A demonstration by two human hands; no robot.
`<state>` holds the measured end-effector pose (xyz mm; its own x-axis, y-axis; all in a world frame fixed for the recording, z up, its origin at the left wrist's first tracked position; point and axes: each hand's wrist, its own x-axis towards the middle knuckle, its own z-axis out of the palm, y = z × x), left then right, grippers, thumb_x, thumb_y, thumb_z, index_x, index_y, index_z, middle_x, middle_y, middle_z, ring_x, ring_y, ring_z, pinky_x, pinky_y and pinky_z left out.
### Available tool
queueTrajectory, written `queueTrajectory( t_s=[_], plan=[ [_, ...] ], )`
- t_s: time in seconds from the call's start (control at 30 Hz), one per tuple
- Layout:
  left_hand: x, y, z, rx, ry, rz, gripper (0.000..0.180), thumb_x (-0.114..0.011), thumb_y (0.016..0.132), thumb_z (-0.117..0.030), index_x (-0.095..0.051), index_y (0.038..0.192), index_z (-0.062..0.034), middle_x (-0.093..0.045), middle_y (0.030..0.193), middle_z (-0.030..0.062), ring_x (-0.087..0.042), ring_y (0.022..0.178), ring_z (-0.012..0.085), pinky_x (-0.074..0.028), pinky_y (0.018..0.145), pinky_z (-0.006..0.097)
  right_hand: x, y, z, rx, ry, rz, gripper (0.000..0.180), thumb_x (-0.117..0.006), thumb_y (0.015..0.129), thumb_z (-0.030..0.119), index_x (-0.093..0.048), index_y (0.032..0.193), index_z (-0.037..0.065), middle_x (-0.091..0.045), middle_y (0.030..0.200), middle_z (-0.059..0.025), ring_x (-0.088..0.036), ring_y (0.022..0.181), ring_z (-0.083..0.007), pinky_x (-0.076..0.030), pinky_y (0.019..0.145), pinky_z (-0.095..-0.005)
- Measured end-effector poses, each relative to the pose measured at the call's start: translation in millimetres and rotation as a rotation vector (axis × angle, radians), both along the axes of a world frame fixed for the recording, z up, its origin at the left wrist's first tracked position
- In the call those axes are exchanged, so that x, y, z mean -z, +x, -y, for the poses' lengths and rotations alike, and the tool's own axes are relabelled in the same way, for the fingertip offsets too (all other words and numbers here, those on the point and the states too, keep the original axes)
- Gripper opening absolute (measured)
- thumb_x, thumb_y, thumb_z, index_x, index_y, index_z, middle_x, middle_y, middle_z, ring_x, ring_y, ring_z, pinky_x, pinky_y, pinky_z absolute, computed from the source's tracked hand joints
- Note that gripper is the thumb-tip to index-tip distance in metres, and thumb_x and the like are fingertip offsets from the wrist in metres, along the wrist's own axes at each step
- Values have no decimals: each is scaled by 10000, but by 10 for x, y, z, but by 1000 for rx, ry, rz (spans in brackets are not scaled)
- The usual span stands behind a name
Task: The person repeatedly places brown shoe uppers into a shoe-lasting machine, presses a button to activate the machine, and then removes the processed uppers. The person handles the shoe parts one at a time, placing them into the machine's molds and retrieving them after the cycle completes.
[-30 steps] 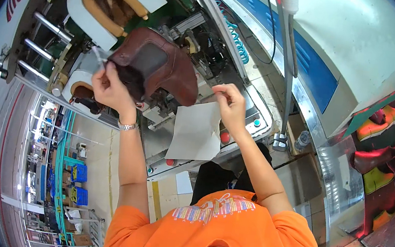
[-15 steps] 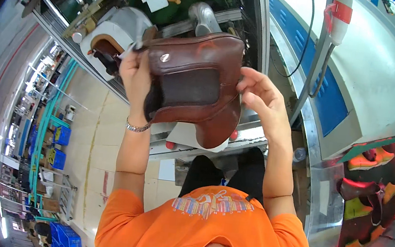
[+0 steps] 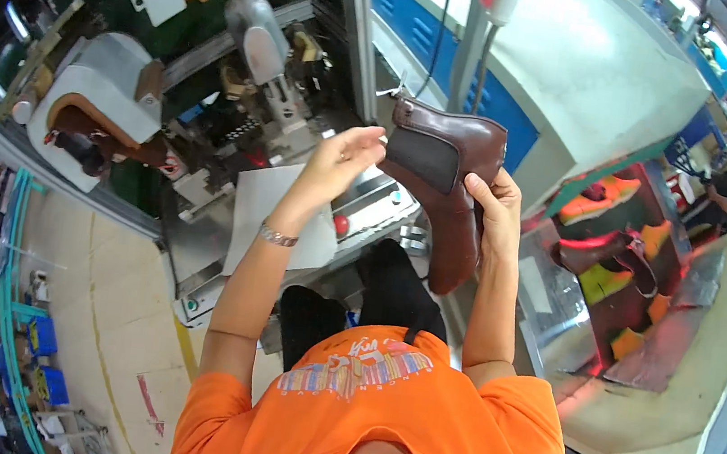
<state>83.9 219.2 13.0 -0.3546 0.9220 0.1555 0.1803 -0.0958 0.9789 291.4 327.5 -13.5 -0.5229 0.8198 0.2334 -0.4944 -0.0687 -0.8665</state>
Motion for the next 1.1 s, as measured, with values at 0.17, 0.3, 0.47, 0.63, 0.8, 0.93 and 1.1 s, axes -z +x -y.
queueTrajectory(
  t_s=[0.17, 0.3, 0.47, 0.63, 0.8, 0.93, 1.1],
  plan=[
    [268, 360, -436, 326, -3, 37, 338, -686, 730, -106, -572, 1019, 28, -617, 955, 60, -570, 838, 108, -457, 754, 248, 141, 339, -39, 88, -26, 71, 218, -616, 789, 56, -599, 1002, 13, -635, 935, -45, -576, 807, -97, -449, 741, -248],
    [344, 625, -598, 270, 108, 93, 199, -631, 766, -68, -577, 928, 36, -629, 876, 58, -574, 784, 94, -465, 708, 247, 285, 558, -136, 113, -129, 39, 228, -596, 805, 59, -575, 1026, 9, -632, 953, -51, -589, 819, -109, -467, 737, -259],
    [472, 691, -682, 284, 83, 132, 202, -611, 754, -55, -566, 926, 41, -632, 860, 77, -584, 758, 107, -466, 685, 251, 343, 613, -104, 168, -115, 94, 240, -597, 807, 67, -574, 1043, 25, -632, 953, -57, -594, 808, -109, -475, 734, -251],
    [469, 792, -693, 205, 104, 19, 251, -633, 767, -98, -563, 963, 43, -634, 856, 98, -592, 754, 121, -466, 685, 258, 397, 664, -122, 175, -90, 135, 261, -611, 802, 87, -572, 1045, 0, -625, 966, -50, -580, 822, -105, -461, 746, -252],
    [553, 911, -741, 118, 138, 119, 186, -593, 808, -112, -569, 907, 43, -615, 778, 65, -555, 716, 93, -451, 653, 254, 391, 660, -126, 206, -72, 139, 250, -616, 802, 103, -576, 1028, 3, -624, 963, -52, -577, 820, -103, -459, 748, -246],
    [632, 881, -781, 112, 87, 73, 194, -509, 859, -148, -539, 789, 30, -513, 674, -21, -450, 638, 61, -398, 598, 229, 464, 765, -160, 177, -115, 144, 265, -612, 805, 96, -561, 1046, -2, -621, 964, -56, -579, 827, -104, -461, 750, -243],
    [655, 965, -832, 237, 46, 320, 210, -502, 878, -168, -557, 826, 28, -538, 782, -28, -463, 738, 52, -396, 684, 215, 472, 904, -134, 191, -127, 126, 300, -603, 807, 78, -533, 1086, -8, -610, 991, -60, -579, 842, -106, -464, 759, -246]
  ],
)
